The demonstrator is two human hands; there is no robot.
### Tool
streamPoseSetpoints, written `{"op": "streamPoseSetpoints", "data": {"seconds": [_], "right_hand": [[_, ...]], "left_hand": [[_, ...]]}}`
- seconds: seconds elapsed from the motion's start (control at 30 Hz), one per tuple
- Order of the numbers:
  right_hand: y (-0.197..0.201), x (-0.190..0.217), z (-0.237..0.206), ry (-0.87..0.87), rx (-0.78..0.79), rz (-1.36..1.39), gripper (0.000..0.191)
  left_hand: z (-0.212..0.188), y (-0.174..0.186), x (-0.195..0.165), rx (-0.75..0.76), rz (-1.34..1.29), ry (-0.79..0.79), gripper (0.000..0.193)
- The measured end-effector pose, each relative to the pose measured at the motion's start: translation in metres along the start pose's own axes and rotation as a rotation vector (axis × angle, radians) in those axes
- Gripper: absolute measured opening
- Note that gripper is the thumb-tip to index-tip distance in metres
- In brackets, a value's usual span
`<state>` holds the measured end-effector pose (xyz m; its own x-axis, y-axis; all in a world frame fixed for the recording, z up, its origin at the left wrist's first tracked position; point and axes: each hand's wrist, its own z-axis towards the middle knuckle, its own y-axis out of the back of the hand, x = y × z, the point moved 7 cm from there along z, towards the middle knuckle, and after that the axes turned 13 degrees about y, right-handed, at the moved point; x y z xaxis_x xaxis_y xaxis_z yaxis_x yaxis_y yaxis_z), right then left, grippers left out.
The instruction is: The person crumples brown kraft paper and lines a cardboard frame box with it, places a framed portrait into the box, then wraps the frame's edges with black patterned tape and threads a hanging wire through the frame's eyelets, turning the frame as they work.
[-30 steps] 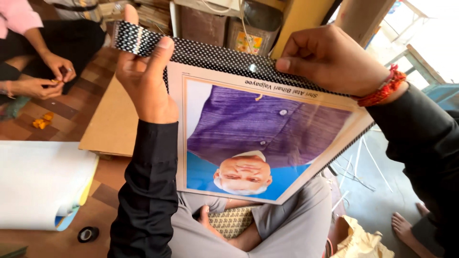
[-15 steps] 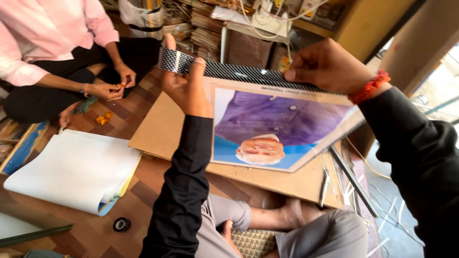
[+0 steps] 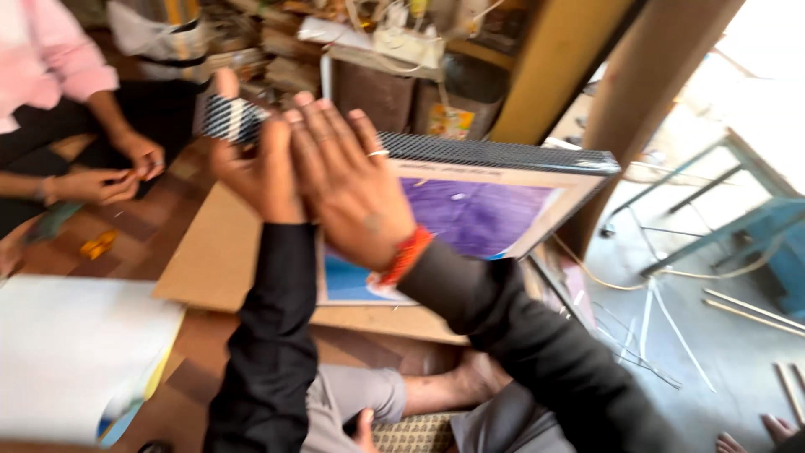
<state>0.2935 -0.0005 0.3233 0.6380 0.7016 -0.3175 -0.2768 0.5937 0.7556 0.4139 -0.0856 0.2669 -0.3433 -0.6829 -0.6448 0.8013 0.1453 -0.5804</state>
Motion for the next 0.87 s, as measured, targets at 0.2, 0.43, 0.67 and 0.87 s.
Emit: {"op": "streamPoseSetpoints", "data": {"seconds": [0.2,0.43,0.67,0.87], "right_hand": [[0.015,-0.014,-0.021,-0.058,-0.071,-0.045,0.057],[0.068,-0.099,-0.135,-0.198,0.015,-0.176,0.051],[0.125,-0.149,-0.207,-0.317,-0.024,-0.293,0.038],[0.112,-0.193,-0.256,-0.350,-0.257,0.354,0.046]], "left_hand": [[0.004,0.013,0.017,-0.003,-0.100,0.089,0.063],[0.002,0.014,0.031,0.048,-0.177,0.131,0.063],[0.009,0.017,0.041,0.059,-0.120,0.058,0.063],[0.009,0.014,0.045,0.030,-0.092,0.070,0.065]]}}
